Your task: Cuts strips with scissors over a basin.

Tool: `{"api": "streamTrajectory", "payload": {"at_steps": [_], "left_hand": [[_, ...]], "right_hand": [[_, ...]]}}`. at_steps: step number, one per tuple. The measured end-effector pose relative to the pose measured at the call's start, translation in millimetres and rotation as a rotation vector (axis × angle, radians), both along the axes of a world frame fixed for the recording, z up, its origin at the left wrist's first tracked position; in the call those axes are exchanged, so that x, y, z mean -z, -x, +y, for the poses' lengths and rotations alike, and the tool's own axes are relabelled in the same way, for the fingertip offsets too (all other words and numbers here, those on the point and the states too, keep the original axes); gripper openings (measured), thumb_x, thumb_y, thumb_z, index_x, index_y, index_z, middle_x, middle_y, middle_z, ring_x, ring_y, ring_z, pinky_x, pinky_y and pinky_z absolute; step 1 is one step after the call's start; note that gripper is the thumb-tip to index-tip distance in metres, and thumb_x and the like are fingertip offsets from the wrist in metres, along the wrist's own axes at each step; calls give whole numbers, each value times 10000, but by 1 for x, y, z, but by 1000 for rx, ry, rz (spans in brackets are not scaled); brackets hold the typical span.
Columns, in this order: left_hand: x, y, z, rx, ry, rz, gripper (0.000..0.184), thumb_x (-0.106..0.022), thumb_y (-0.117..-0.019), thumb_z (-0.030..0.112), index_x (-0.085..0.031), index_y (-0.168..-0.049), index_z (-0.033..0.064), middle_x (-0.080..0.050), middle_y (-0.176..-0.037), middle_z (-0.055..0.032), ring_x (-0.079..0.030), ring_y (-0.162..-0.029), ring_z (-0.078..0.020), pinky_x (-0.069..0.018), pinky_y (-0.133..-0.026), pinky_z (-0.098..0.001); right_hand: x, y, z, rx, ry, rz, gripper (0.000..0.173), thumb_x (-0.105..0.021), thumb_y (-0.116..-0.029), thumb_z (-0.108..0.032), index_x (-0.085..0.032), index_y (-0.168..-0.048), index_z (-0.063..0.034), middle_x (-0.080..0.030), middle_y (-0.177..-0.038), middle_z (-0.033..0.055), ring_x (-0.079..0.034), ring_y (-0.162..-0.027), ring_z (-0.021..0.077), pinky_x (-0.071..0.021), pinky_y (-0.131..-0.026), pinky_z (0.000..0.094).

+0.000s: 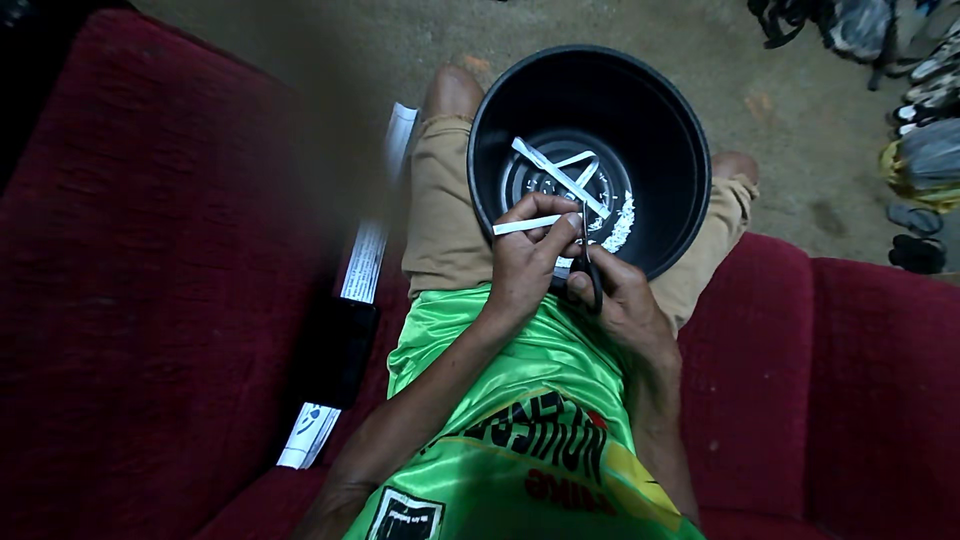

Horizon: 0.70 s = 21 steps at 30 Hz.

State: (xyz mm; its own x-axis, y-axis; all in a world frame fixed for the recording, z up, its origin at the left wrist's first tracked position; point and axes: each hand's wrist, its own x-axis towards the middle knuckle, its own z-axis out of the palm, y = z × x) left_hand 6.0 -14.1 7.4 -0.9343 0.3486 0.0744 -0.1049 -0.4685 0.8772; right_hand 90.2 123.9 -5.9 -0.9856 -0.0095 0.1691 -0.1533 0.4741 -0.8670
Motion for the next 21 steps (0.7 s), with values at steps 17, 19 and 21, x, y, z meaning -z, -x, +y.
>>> {"api": "streamTrajectory", "payload": {"at_steps": [17,19,21], "left_hand": [[2,-1,0,0,33,33,109,-637,-962,-41,-645,-1069,-52,-692,-902,-110,-685,-746,-155,-617,-709,-296],[3,-1,-1,2,38,38,114,-642,-959,-40,-646,-1073,-51,-692,-904,-108,-684,-749,-154,-615,-711,-294],[3,0,-1,7,33,43,115,-642,-960,-40,-646,-1074,-52,-690,-907,-109,-682,-753,-155,-615,-714,-297]], "right_hand": [[-2,2,1,-27,-28,-2,433,-561,-1021,-480,-635,-1158,-76,-544,-695,-50,-482,-541,36,-433,-477,209],[-2,1,1,-25,-43,-9,422,-560,-1024,-465,-636,-1173,-78,-545,-708,-48,-481,-546,33,-434,-482,207],[-2,1,1,-21,-53,-6,410,-547,-1034,-443,-636,-1180,-70,-551,-724,-39,-492,-558,38,-447,-495,212]]}}
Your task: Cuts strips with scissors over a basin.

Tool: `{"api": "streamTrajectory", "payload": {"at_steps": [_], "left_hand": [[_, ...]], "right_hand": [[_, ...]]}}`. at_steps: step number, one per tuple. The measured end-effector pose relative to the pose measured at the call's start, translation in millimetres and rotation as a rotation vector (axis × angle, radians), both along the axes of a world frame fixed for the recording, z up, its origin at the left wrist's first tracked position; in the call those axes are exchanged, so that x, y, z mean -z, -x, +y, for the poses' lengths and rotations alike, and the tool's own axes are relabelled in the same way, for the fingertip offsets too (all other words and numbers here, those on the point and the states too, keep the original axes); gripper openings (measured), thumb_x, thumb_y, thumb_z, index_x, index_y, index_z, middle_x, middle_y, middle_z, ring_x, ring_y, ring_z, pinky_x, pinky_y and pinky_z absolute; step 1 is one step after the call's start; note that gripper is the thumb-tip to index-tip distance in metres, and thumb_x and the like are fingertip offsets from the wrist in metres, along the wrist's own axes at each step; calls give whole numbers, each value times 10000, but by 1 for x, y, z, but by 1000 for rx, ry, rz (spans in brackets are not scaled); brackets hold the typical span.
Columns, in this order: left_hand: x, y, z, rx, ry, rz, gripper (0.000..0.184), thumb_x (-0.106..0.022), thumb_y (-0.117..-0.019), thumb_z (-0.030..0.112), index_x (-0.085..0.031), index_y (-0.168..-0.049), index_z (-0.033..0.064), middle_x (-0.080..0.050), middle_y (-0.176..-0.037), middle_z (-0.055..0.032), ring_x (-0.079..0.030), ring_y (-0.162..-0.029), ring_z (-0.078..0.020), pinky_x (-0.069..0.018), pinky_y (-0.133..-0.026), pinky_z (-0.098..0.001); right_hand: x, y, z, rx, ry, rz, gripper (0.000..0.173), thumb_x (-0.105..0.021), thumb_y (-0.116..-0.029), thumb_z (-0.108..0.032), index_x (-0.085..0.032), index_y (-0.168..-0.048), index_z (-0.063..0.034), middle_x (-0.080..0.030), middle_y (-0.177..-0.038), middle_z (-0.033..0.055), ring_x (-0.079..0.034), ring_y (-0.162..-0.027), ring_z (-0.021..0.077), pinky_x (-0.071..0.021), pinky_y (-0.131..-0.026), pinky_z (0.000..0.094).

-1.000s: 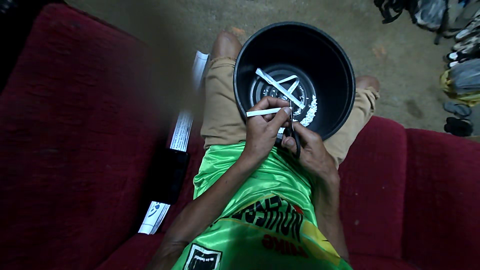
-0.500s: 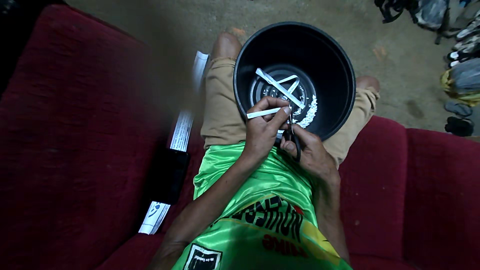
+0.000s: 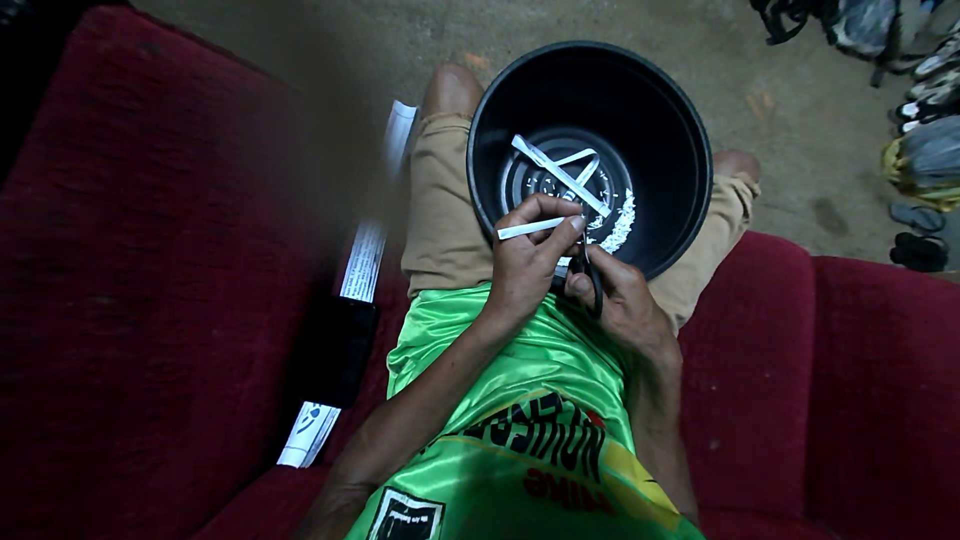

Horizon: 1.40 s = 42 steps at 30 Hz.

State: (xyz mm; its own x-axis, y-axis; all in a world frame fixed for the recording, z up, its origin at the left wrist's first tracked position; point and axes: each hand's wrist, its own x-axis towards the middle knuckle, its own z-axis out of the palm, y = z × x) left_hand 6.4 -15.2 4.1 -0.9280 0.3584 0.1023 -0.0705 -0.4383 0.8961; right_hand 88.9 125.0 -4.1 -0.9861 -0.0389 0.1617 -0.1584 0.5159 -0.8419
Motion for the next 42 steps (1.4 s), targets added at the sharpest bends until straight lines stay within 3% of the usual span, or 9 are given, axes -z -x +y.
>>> {"api": "streamTrajectory", "payload": {"at_steps": [6,16,20,25,34,40,42], "left_hand": [[2,2,-1,10,-10,0,120,-615,-979,-33,-628,-1096,-58,-695,-897,-113,-701,-759,-166,-628,-737,-321],[0,1,-1,-1,-48,-36,114,-615,-962,-61,-630,-1074,-51,-701,-874,-99,-711,-766,-161,-631,-757,-320],[-2,1,-1,-11,-51,-42,108,-613,-963,-59,-631,-1070,-53,-701,-878,-101,-710,-773,-159,-629,-748,-311],[-3,2,-2,-11,-28,-34,112,-614,-962,-60,-626,-1072,-55,-695,-897,-114,-708,-769,-165,-631,-728,-310],[-3,1,-1,11,-34,-23,109,-613,-968,-56,-628,-1076,-54,-694,-858,-104,-702,-733,-163,-636,-724,-323],[-4,1,-1,0,-22,1,109,-616,-965,-63,-633,-1072,-53,-696,-885,-104,-703,-754,-154,-629,-712,-300],[-9,-3,-4,13,30,-3,111,-608,-989,-21,-629,-1098,-9,-686,-900,-71,-692,-764,-122,-617,-721,-269]], "right_hand": [[1,-1,0,41,21,-6,417,-535,-1044,-428,-638,-1230,-69,-597,-759,-19,-549,-590,57,-499,-523,239],[2,-2,1,53,82,1,361,-575,-1038,-357,-650,-1257,-80,-601,-748,-9,-533,-552,71,-489,-490,242],[1,-6,2,23,112,-62,481,-560,-1018,-495,-625,-1302,-112,-608,-785,-27,-528,-582,63,-478,-508,239],[2,-2,2,2,46,-51,549,-563,-990,-569,-628,-1285,-111,-582,-764,-44,-495,-562,42,-447,-488,227],[1,-1,2,23,33,-27,496,-554,-1010,-530,-637,-1228,-93,-569,-756,-40,-505,-570,43,-456,-497,220],[1,-1,1,41,54,12,338,-594,-1030,-347,-650,-1230,-80,-579,-729,-28,-514,-559,52,-466,-498,219],[1,-2,0,44,82,-1,340,-598,-1027,-342,-651,-1241,-84,-584,-731,-19,-516,-554,62,-469,-494,231]]}}
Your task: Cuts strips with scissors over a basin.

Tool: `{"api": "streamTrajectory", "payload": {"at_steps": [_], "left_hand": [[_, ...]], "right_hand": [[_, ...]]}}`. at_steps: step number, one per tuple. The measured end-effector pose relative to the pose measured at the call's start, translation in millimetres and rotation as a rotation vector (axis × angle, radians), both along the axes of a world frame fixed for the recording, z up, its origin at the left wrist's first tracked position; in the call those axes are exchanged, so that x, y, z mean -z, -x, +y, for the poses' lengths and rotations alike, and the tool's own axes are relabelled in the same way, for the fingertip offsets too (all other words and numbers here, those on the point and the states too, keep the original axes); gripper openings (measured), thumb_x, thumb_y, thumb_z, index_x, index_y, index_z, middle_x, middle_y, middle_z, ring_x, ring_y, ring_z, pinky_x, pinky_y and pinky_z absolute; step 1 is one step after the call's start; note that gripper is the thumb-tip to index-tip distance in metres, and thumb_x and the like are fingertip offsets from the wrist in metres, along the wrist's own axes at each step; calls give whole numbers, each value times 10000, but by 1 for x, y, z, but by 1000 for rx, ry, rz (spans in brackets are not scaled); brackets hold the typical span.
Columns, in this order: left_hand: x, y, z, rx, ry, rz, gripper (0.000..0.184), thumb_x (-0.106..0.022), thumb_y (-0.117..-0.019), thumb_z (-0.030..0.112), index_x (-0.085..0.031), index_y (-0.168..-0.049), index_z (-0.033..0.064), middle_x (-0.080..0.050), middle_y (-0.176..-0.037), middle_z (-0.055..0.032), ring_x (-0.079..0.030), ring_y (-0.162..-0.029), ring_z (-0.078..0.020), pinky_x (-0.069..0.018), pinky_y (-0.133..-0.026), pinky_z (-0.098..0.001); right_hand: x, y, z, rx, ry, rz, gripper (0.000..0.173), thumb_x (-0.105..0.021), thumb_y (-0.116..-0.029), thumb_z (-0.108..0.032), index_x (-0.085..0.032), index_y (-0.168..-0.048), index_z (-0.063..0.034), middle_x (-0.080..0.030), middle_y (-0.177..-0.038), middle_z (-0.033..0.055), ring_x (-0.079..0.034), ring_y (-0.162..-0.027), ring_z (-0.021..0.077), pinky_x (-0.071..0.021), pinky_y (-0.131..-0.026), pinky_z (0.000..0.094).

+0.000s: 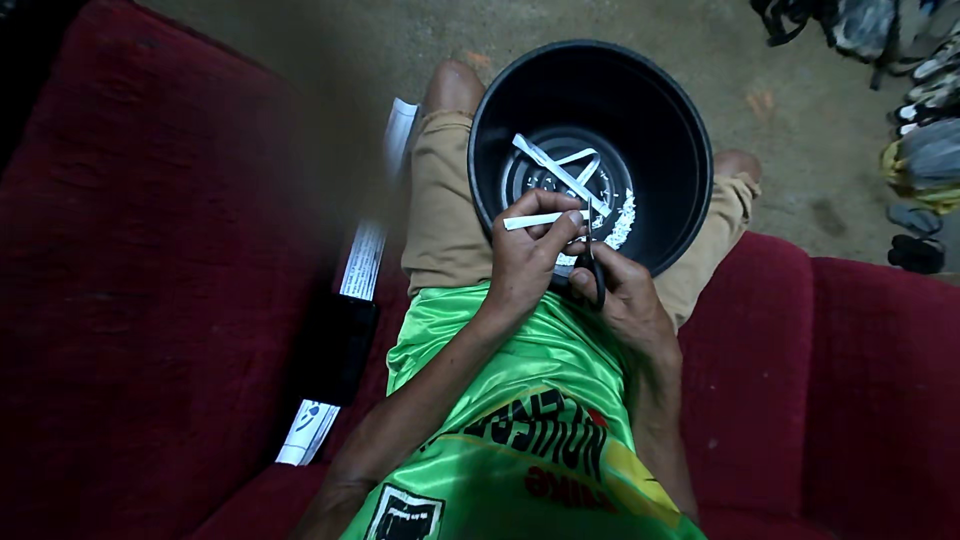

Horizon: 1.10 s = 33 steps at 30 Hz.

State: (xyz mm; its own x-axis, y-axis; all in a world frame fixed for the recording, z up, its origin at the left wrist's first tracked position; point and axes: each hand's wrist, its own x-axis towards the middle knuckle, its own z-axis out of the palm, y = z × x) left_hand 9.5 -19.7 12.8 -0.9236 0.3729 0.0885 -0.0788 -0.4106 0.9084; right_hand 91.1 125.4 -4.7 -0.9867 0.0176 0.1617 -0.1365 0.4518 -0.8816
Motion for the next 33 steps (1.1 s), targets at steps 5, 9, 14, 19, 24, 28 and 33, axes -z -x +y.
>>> {"api": "streamTrajectory", "payload": {"at_steps": [5,9,14,19,24,28,33], "left_hand": [[4,6,4,-43,-44,-19,101,-615,-970,-44,-633,-1069,-49,-695,-864,-99,-700,-753,-156,-621,-711,-304],[5,4,4,-28,-50,-18,99,-620,-965,-40,-636,-1063,-45,-675,-847,-98,-674,-711,-153,-612,-668,-299],[0,-1,0,1,-2,-8,103,-611,-985,-12,-634,-1084,-1,-667,-858,-72,-669,-723,-129,-608,-685,-274],[6,4,5,-22,-65,-17,101,-613,-958,-63,-630,-1057,-55,-682,-851,-101,-688,-735,-158,-623,-700,-304],[6,4,5,-25,-56,-17,106,-610,-963,-67,-627,-1067,-58,-687,-856,-101,-696,-743,-153,-626,-707,-295],[5,4,3,-32,-40,-30,108,-613,-968,-54,-628,-1075,-51,-694,-877,-107,-705,-738,-164,-634,-708,-317],[4,2,2,-19,-23,-38,102,-613,-978,-26,-635,-1077,-28,-672,-840,-88,-670,-698,-143,-608,-655,-289]], "right_hand": [[1,-1,1,-59,-24,-60,535,-567,-996,-549,-628,-1285,-104,-575,-759,-41,-497,-559,40,-459,-493,224],[1,1,0,-60,-30,-39,535,-566,-990,-568,-631,-1225,-92,-552,-739,-47,-490,-560,39,-447,-491,217],[0,2,0,-39,-50,-13,474,-564,-1013,-507,-634,-1216,-84,-568,-743,-48,-501,-571,34,-455,-508,210],[1,3,1,-46,-61,4,443,-552,-1030,-465,-637,-1209,-69,-582,-743,-35,-516,-572,45,-471,-511,223],[1,1,0,-13,-14,9,329,-593,-1030,-346,-662,-1211,-80,-595,-744,-20,-531,-568,60,-482,-505,232],[1,-2,1,-22,-6,-52,430,-575,-1020,-448,-645,-1264,-102,-598,-754,-32,-530,-578,58,-482,-515,240],[2,0,1,-56,-23,-62,494,-611,-984,-512,-628,-1250,-96,-561,-739,-45,-488,-561,38,-445,-499,215]]}}
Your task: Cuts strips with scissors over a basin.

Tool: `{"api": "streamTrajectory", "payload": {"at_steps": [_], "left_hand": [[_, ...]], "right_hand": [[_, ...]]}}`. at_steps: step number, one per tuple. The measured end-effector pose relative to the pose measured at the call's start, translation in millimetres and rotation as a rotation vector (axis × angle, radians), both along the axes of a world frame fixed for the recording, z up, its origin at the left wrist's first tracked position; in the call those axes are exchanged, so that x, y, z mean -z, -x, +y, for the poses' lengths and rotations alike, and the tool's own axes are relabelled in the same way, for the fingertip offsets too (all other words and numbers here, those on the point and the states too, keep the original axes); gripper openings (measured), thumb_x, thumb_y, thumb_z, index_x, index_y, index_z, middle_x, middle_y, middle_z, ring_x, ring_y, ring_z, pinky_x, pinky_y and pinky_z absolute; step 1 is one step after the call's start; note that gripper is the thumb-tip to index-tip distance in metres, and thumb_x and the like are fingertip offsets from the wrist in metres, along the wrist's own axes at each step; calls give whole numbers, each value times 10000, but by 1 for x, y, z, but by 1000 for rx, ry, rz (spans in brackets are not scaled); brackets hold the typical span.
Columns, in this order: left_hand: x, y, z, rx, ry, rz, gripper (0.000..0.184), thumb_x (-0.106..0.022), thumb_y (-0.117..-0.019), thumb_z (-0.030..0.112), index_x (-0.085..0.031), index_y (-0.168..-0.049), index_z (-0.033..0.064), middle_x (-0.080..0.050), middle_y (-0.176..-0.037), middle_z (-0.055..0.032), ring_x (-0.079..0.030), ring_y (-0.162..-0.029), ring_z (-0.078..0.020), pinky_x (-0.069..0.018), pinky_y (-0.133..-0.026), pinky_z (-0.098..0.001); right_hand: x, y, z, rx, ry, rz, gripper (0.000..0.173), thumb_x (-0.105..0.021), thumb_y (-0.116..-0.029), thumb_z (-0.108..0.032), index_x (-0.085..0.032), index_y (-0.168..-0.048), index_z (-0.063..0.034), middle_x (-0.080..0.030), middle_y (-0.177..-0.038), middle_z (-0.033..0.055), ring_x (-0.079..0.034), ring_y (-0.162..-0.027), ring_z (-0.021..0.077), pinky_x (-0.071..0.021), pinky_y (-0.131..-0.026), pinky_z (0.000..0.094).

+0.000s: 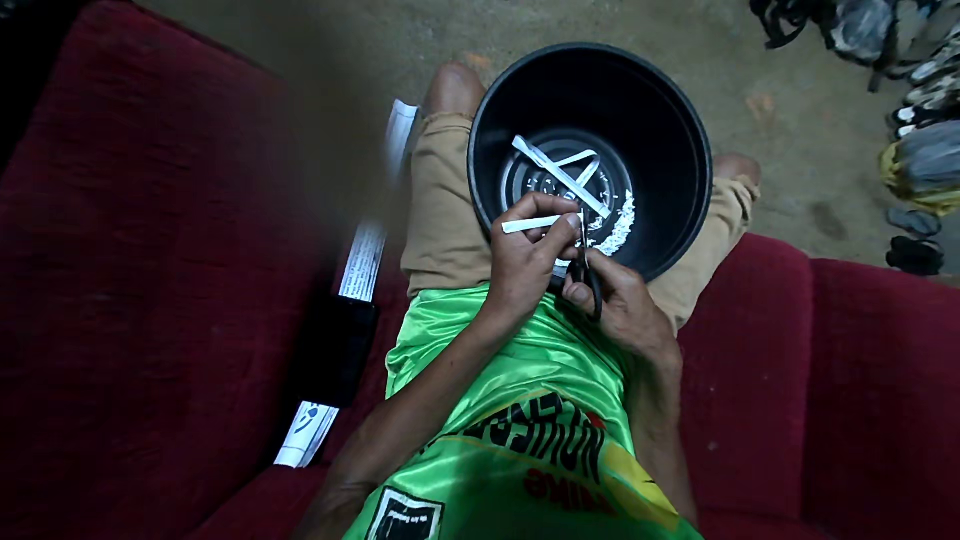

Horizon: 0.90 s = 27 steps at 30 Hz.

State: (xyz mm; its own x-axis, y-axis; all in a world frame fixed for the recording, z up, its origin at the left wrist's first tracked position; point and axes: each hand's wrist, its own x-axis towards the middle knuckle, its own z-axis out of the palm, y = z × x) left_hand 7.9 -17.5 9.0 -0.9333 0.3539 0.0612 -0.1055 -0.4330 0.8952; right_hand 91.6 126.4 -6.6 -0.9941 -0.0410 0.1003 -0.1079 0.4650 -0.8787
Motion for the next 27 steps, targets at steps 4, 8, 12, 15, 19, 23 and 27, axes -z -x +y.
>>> {"api": "streamTrajectory", "payload": {"at_steps": [4,8,12,15,19,23,27], "left_hand": [[4,3,2,-8,-26,15,107,-620,-961,-53,-638,-1066,-53,-678,-852,-98,-676,-714,-152,-615,-675,-297],[0,-3,-2,23,44,38,105,-619,-984,-7,-644,-1085,-4,-675,-881,-70,-671,-728,-121,-608,-688,-265],[4,2,2,-1,10,53,109,-634,-958,-45,-649,-1065,-52,-691,-874,-98,-688,-740,-147,-622,-704,-294],[5,2,2,4,-2,44,100,-626,-962,-49,-644,-1061,-55,-685,-864,-97,-680,-724,-145,-619,-692,-291],[3,1,0,16,15,25,107,-612,-975,-44,-637,-1079,-41,-686,-874,-91,-690,-738,-139,-623,-697,-285],[5,4,1,11,-10,14,100,-617,-970,-47,-635,-1068,-52,-684,-873,-100,-687,-730,-152,-622,-690,-300],[0,-3,-3,30,50,26,108,-624,-987,3,-641,-1094,2,-671,-897,-68,-657,-711,-116,-596,-661,-254]], "right_hand": [[-1,2,-1,6,-35,32,482,-585,-1000,-506,-636,-1228,-84,-524,-700,-55,-462,-540,29,-421,-481,204],[-1,2,-1,11,-33,39,464,-565,-1014,-502,-634,-1216,-91,-553,-716,-55,-479,-547,32,-433,-486,206],[-1,2,-2,20,-31,50,418,-570,-1024,-453,-640,-1206,-83,-591,-737,-47,-504,-565,34,-456,-506,210],[0,2,-2,23,-28,61,392,-560,-1034,-421,-646,-1202,-77,-586,-736,-35,-520,-572,44,-473,-514,222],[-1,-1,-2,53,-2,34,331,-586,-1030,-359,-662,-1221,-100,-588,-741,-31,-518,-567,50,-469,-506,226],[0,-2,2,2,-7,-16,473,-578,-1006,-488,-625,-1280,-105,-583,-762,-39,-515,-584,47,-469,-520,231],[-1,0,0,-14,-31,30,514,-573,-997,-539,-634,-1221,-80,-521,-713,-51,-464,-555,29,-424,-498,204]]}}
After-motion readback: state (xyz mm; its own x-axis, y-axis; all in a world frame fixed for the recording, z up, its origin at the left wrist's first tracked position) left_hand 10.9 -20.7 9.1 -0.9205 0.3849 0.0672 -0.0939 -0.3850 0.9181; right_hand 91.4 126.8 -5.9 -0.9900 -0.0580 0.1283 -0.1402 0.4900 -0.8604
